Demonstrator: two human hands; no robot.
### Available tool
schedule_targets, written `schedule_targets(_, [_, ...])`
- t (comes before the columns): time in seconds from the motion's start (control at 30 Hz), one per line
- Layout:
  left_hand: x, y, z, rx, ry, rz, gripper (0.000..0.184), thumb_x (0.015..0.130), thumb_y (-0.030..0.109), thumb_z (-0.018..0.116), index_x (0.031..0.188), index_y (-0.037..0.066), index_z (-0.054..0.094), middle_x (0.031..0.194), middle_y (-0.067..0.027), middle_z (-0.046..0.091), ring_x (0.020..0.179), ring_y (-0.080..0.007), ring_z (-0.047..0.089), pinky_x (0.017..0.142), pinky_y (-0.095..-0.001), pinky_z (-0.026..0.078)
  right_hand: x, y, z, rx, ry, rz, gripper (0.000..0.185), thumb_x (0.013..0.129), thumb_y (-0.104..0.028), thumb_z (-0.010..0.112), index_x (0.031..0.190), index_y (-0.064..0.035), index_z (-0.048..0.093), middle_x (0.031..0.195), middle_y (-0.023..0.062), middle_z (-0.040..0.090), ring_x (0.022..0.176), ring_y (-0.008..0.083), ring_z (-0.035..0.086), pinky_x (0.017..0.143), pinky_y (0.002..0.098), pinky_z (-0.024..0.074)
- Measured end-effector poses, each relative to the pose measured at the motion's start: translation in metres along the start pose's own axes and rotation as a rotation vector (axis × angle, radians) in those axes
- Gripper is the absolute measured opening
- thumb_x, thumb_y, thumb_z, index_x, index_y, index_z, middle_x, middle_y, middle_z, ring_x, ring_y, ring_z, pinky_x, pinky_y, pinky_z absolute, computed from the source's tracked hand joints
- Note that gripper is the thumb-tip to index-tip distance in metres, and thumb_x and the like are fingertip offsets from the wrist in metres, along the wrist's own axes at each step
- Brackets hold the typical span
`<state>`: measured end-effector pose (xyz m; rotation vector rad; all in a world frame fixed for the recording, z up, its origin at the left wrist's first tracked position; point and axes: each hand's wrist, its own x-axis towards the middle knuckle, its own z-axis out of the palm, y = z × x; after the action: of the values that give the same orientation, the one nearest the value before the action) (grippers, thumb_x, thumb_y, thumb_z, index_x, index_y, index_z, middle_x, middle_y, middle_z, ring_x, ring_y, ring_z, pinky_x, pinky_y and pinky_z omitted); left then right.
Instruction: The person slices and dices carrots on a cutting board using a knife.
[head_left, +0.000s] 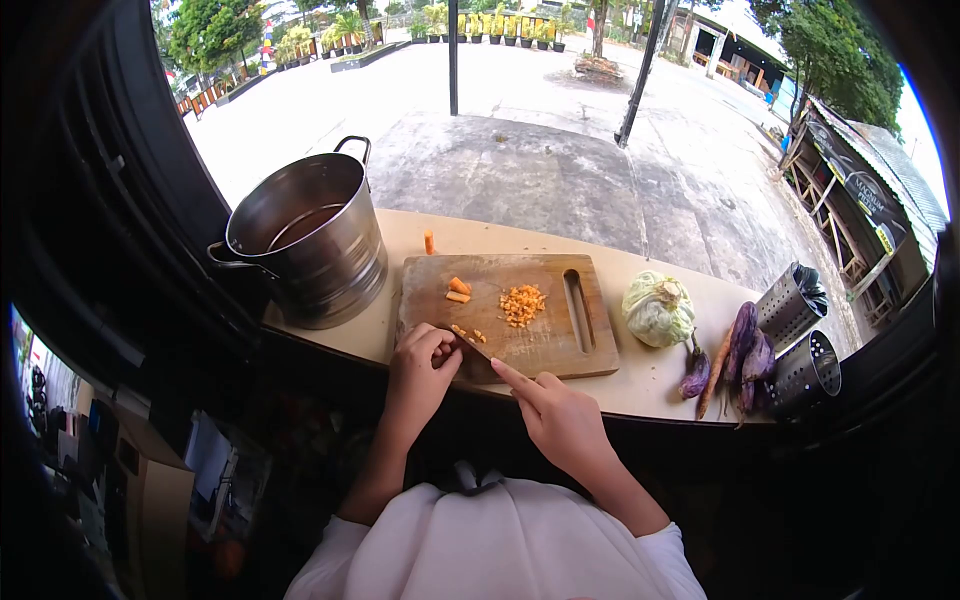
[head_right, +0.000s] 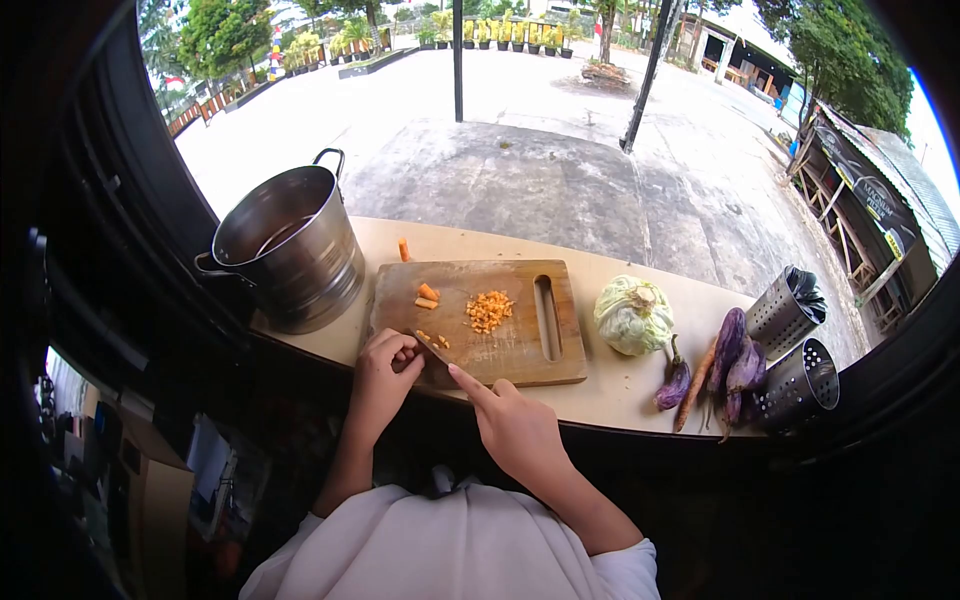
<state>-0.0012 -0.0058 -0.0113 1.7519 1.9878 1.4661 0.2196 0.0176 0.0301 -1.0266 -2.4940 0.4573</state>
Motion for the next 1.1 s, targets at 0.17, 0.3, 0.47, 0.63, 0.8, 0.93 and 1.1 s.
schedule_targets(0.17, [0.0,-0.003,-0.006,-0.113,-0.033,-0.017,0.013,0.084,0.0,0.078,0.094,0.0,0.07,0.086,-0.0083,0.062,0.077,-0.021,0.062,0.072,-0.0334,0.052,-0.006,0.002,-0.004,0.011,0.017,-0.049,0.056,0.098,-0.013,0.062,0.151,-0.0304,0.055,0.08,0.0088,0.058,0.062,0.0286,0.063,0.058,0.0408,0.0526])
schedule_targets(0.3, [0.0,0.0,-0.009,-0.09,-0.035,-0.026,0.013,0.084,-0.001,0.078,0.095,0.0,0.071,0.087,-0.0084,0.063,0.076,-0.0199,0.063,0.071,-0.0321,0.053,-0.007,0.003,-0.002,0.01,0.01,-0.049,0.057,0.098,-0.013,0.062,0.152,-0.0306,0.054,0.08,0.0088,0.058,0.062,0.0287,0.063,0.058,0.0406,0.0527])
schedule_targets(0.47, [0.001,-0.001,-0.005,-0.028,-0.021,-0.038,0.013,0.083,0.0,0.078,0.093,0.0,0.071,0.086,-0.0086,0.063,0.074,-0.0203,0.063,0.069,-0.0332,0.053,-0.006,0.003,-0.001,-0.014,-0.015,-0.043,0.058,0.098,-0.014,0.063,0.153,-0.0313,0.052,0.081,0.0089,0.059,0.062,0.0287,0.063,0.057,0.0408,0.0528])
schedule_targets(0.63, [0.001,-0.003,-0.003,-0.032,-0.004,-0.04,0.013,0.082,0.001,0.078,0.092,0.001,0.071,0.083,-0.0083,0.061,0.073,-0.0206,0.062,0.068,-0.0336,0.053,-0.003,0.003,0.003,-0.015,-0.001,-0.05,0.057,0.098,-0.014,0.062,0.152,-0.0321,0.053,0.081,0.009,0.059,0.062,0.0294,0.063,0.057,0.0416,0.0529])
schedule_targets(0.8, [0.0,0.0,-0.003,-0.015,0.002,-0.042,0.012,0.082,0.002,0.078,0.091,0.002,0.071,0.081,-0.0077,0.06,0.072,-0.0206,0.06,0.067,-0.0335,0.052,0.003,-0.001,0.001,-0.004,-0.03,0.007,0.054,0.099,-0.014,0.061,0.15,-0.031,0.056,0.08,0.0097,0.059,0.068,0.0302,0.064,0.063,0.0422,0.0521])
schedule_targets(0.93, [0.0,0.001,-0.002,-0.022,0.008,-0.039,0.012,0.081,0.002,0.078,0.09,0.002,0.07,0.081,-0.0073,0.06,0.072,-0.0207,0.06,0.067,-0.0336,0.052,0.002,0.002,0.001,0.002,-0.004,0.012,0.053,0.1,-0.013,0.061,0.15,-0.0302,0.056,0.08,0.01,0.059,0.068,0.0301,0.063,0.064,0.0424,0.0518])
schedule_targets(1.1, [0.0,0.002,-0.002,0.011,0.011,-0.041,0.013,0.081,0.002,0.078,0.091,0.002,0.07,0.081,-0.0072,0.06,0.073,-0.0212,0.06,0.068,-0.0343,0.052,-0.005,-0.003,-0.007,0.021,-0.025,0.015,0.053,0.1,-0.012,0.061,0.149,-0.0294,0.057,0.079,0.0098,0.058,0.068,0.0293,0.063,0.064,0.0416,0.0513])
